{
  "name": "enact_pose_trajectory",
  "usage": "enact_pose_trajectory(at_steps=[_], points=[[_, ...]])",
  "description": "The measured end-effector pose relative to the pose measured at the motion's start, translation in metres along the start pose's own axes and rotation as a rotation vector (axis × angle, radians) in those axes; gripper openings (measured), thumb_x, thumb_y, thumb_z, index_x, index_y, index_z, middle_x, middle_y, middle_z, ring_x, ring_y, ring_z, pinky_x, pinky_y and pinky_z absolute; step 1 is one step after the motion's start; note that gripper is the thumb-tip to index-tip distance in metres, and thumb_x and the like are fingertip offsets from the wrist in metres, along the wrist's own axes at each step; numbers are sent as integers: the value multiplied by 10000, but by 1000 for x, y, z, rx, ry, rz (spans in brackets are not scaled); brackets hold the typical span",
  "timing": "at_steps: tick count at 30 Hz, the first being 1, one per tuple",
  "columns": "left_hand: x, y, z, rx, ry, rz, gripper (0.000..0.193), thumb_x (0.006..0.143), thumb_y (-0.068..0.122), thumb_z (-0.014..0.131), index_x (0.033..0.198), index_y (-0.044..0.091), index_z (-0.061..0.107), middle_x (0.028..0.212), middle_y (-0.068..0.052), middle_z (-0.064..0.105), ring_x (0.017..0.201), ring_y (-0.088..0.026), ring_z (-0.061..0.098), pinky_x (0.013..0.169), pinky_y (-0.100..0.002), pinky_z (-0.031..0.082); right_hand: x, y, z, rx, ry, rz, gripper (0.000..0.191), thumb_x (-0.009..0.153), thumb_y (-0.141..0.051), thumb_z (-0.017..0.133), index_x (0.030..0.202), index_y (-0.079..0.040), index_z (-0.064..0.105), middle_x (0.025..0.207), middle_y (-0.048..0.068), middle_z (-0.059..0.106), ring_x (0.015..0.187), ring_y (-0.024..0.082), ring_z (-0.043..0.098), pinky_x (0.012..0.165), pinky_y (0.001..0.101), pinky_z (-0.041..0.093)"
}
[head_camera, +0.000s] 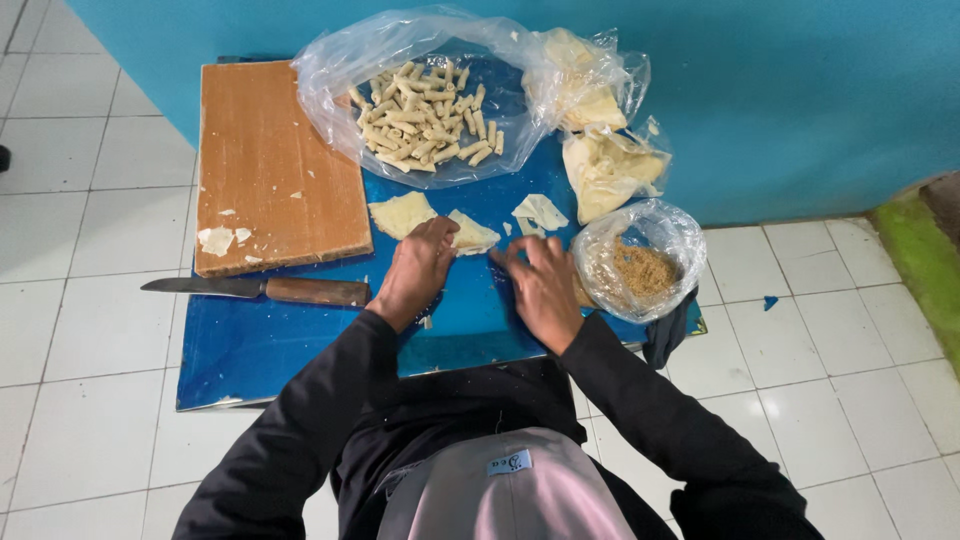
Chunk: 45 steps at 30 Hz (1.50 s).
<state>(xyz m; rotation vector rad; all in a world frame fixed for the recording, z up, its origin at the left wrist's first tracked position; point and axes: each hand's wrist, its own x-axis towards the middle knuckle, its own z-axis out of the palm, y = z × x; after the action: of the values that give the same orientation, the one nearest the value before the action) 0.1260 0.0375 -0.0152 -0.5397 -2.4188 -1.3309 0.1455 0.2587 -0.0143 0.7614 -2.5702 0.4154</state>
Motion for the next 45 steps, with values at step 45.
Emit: enact_pose_trajectory(at_steps=[45], points=[[17,-17,5,-11,-18,98,112,806,-90,686,885,-35,631,1086,-199,546,971,-418,627,801,-457,520,62,9,25,379,-36,-58,119,942,-186,711,984,-76,691,898,94,682,883,316,636,775,454,481]])
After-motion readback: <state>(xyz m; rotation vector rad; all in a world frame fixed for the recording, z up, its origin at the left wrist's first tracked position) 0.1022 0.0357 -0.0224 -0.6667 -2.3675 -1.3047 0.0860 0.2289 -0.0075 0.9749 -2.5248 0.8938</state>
